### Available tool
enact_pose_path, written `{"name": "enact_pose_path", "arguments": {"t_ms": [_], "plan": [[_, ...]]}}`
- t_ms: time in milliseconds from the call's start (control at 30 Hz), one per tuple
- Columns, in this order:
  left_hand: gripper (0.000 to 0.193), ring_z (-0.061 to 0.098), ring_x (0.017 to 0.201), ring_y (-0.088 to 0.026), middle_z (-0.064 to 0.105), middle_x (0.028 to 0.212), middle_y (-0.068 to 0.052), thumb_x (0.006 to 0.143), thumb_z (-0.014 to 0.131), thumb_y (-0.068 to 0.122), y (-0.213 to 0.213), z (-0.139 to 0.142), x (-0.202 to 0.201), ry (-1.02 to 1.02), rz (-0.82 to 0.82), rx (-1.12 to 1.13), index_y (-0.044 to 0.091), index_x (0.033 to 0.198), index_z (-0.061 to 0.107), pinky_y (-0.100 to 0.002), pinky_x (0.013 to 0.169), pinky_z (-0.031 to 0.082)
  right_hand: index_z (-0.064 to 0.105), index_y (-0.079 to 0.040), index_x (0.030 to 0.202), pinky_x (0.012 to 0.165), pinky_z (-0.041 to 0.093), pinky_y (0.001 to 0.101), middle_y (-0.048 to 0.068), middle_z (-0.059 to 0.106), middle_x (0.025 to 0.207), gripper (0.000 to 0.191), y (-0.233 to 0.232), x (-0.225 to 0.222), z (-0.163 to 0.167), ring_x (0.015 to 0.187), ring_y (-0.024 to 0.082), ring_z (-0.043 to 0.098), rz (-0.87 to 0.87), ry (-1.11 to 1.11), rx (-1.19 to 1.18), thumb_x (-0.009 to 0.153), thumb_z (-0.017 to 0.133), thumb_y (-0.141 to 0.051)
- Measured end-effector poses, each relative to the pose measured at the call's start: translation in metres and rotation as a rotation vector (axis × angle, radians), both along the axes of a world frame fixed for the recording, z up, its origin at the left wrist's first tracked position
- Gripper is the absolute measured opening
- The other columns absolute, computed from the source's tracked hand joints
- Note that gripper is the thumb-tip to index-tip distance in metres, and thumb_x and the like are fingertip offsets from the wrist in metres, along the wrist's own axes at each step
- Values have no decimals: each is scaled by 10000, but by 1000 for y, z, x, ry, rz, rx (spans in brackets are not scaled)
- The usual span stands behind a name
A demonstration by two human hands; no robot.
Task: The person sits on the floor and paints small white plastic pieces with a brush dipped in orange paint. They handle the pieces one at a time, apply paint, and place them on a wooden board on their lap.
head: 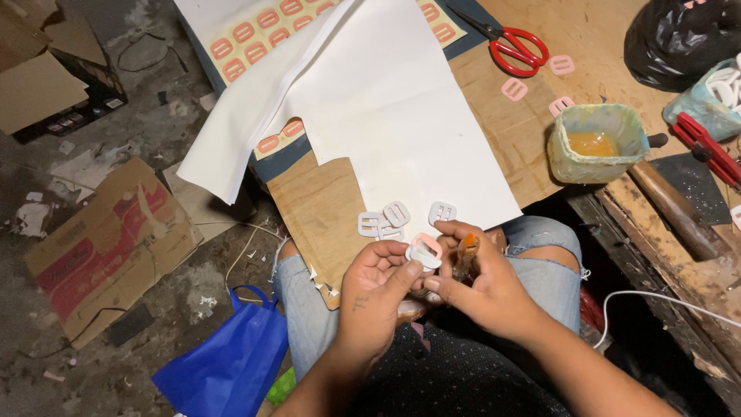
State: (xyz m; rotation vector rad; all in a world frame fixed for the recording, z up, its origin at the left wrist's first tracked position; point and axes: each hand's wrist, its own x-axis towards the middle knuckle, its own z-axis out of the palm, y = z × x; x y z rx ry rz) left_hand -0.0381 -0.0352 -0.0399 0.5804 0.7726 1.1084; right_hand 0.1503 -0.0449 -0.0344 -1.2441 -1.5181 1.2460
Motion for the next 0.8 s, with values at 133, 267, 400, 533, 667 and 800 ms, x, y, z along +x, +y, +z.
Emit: {"name": "enact_pose_path", "arguments": {"t_ms": [133, 267, 400, 533, 667, 800], "plan": [[245, 665, 876, -127, 694, 1009, -118, 941, 678, -39, -3, -6, 0, 11, -26, 33, -46, 1164, 576, -256, 787, 575, 483, 30, 1359, 797, 583, 287, 124, 695, 1139, 505, 3, -3, 1, 968, 152, 686, -92, 247, -137, 895, 671, -31], [236, 668, 884, -119, 704, 1035, -141, 954, 650, -46, -5, -6, 0, -13, -79, 43, -70, 1178, 584, -247, 751, 559, 524, 35, 1325, 684, 583, 291, 122, 714, 1072, 444, 5, -2, 2, 844, 156, 697, -147, 322, -273, 909, 662, -39], [258, 638, 866, -91, 721, 1141, -147, 961, 615, -41, -6, 3, 2, -67, -115, 111, -48, 1217, 579, -211, 648, 506, 517, 32, 1316, 756, 599, 281, 119, 710, 1072, 457, 2, 0, 3, 902, 133, 707, -124, 379, -231, 893, 679, -28], [197, 699, 1007, -112, 725, 1163, -159, 1009, 582, -12, -5, 11, -2, 38, -114, 223, -57, 1201, 601, -232, 855, 584, 577, 25, 1287, 693, 580, 279, 92, 705, 966, 440, 2, 3, 3, 783, 132, 687, -103, 258, -214, 876, 722, -41], [151, 690, 829, -115, 742, 1026, -148, 985, 612, 5, -5, 9, -2, 110, -98, 74, -64, 1119, 630, -247, 677, 574, 641, 19, 1188, 694, 585, 266, 56, 735, 915, 338, 2, 2, 2, 770, 111, 701, -48, 197, -229, 874, 721, -74], [135, 675, 774, -118, 724, 943, -121, 985, 633, 24, -7, 2, -1, 119, -73, 118, -57, 1094, 632, -254, 637, 571, 721, 32, 1080, 666, 549, 256, 62, 712, 858, 190, 1, -1, 1, 747, 104, 657, -33, 212, -236, 932, 712, -86]]}}
